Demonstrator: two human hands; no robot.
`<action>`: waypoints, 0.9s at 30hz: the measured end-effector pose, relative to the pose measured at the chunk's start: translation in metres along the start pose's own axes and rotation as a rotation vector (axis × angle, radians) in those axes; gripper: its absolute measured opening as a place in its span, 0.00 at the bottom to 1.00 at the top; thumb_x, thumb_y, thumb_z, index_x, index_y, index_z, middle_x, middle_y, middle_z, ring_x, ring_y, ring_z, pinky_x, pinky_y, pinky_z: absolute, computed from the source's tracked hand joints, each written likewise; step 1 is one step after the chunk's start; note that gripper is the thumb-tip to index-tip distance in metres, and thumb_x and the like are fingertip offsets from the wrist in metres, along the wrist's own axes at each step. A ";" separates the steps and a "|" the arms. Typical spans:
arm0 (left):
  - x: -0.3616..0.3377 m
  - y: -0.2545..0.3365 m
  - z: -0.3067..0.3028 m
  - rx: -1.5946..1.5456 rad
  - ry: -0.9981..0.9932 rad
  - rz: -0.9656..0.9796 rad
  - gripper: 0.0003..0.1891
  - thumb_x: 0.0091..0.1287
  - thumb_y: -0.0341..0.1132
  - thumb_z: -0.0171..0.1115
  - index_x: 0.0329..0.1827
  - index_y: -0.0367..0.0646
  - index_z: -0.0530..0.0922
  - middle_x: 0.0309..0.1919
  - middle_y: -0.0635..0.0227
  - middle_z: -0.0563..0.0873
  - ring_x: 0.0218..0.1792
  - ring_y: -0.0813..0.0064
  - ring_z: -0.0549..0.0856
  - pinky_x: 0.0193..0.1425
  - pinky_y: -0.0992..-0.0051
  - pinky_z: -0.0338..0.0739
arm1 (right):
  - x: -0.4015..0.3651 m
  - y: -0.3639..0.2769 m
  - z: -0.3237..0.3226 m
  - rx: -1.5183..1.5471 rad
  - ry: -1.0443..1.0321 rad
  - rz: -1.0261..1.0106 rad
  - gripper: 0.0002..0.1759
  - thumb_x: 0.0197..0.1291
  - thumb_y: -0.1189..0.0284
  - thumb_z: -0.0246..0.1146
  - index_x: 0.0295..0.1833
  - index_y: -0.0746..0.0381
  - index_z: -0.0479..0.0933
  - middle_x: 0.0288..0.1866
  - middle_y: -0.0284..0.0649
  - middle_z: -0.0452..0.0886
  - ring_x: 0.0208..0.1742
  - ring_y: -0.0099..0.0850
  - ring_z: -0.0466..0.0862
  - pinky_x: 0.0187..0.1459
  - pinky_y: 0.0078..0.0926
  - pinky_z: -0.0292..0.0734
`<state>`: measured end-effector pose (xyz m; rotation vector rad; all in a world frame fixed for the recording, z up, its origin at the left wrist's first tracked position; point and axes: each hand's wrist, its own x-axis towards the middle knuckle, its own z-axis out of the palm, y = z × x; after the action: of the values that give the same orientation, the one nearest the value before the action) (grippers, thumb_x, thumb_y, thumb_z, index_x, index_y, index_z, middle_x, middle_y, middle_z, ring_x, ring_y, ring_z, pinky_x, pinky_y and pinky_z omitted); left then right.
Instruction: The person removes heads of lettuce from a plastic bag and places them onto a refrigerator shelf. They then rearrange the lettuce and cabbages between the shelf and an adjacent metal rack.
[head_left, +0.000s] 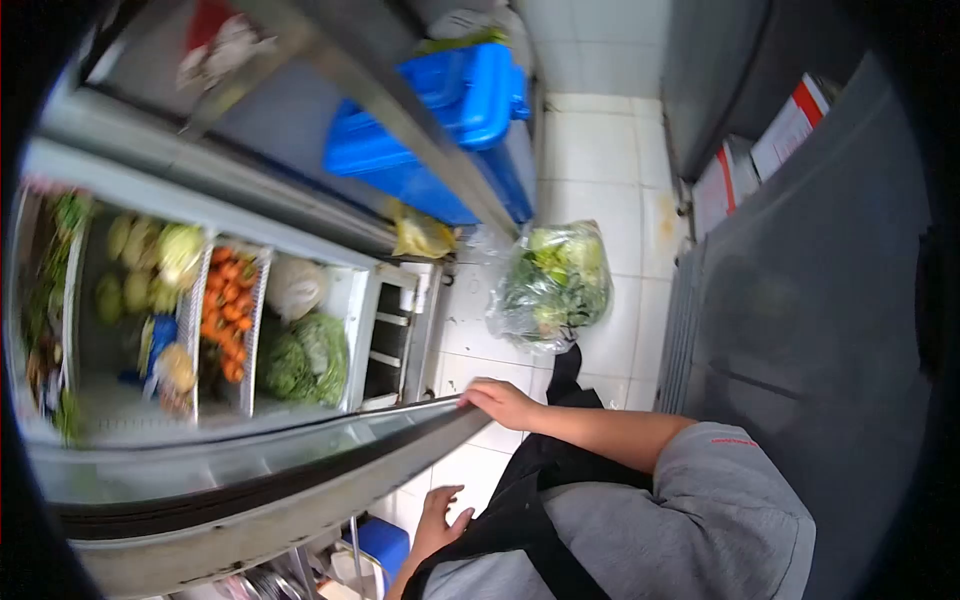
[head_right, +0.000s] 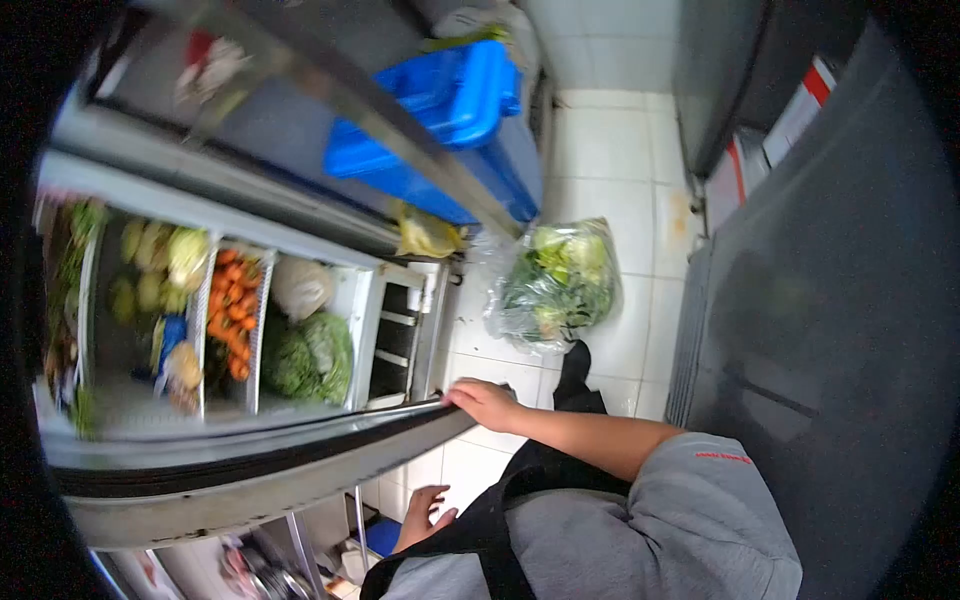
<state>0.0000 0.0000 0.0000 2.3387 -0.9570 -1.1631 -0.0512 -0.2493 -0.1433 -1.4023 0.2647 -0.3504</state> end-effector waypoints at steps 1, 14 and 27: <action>-0.008 -0.011 0.015 -0.134 0.077 -0.117 0.26 0.65 0.39 0.68 0.65 0.45 0.71 0.56 0.59 0.73 0.59 0.60 0.79 0.62 0.63 0.76 | -0.001 0.014 -0.005 -0.008 -0.028 0.018 0.16 0.73 0.65 0.50 0.42 0.62 0.80 0.41 0.43 0.81 0.46 0.37 0.81 0.52 0.31 0.73; -0.191 -0.120 0.120 -0.883 0.348 -0.483 0.36 0.63 0.32 0.71 0.72 0.35 0.62 0.59 0.49 0.77 0.58 0.67 0.81 0.55 0.72 0.80 | -0.099 -0.034 0.087 -0.311 -0.941 0.192 0.21 0.73 0.59 0.52 0.59 0.62 0.78 0.56 0.42 0.83 0.58 0.33 0.81 0.61 0.27 0.73; -0.226 -0.222 0.196 -0.962 1.090 -1.064 0.30 0.67 0.32 0.64 0.70 0.34 0.64 0.53 0.53 0.81 0.54 0.65 0.82 0.55 0.70 0.79 | -0.070 0.041 -0.097 -0.450 0.169 0.162 0.12 0.65 0.67 0.58 0.45 0.63 0.81 0.37 0.48 0.84 0.37 0.45 0.82 0.42 0.35 0.78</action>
<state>-0.1630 0.3133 -0.1181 1.9746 1.0735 -0.2190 -0.1491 -0.3046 -0.2002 -1.7809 0.6220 -0.2846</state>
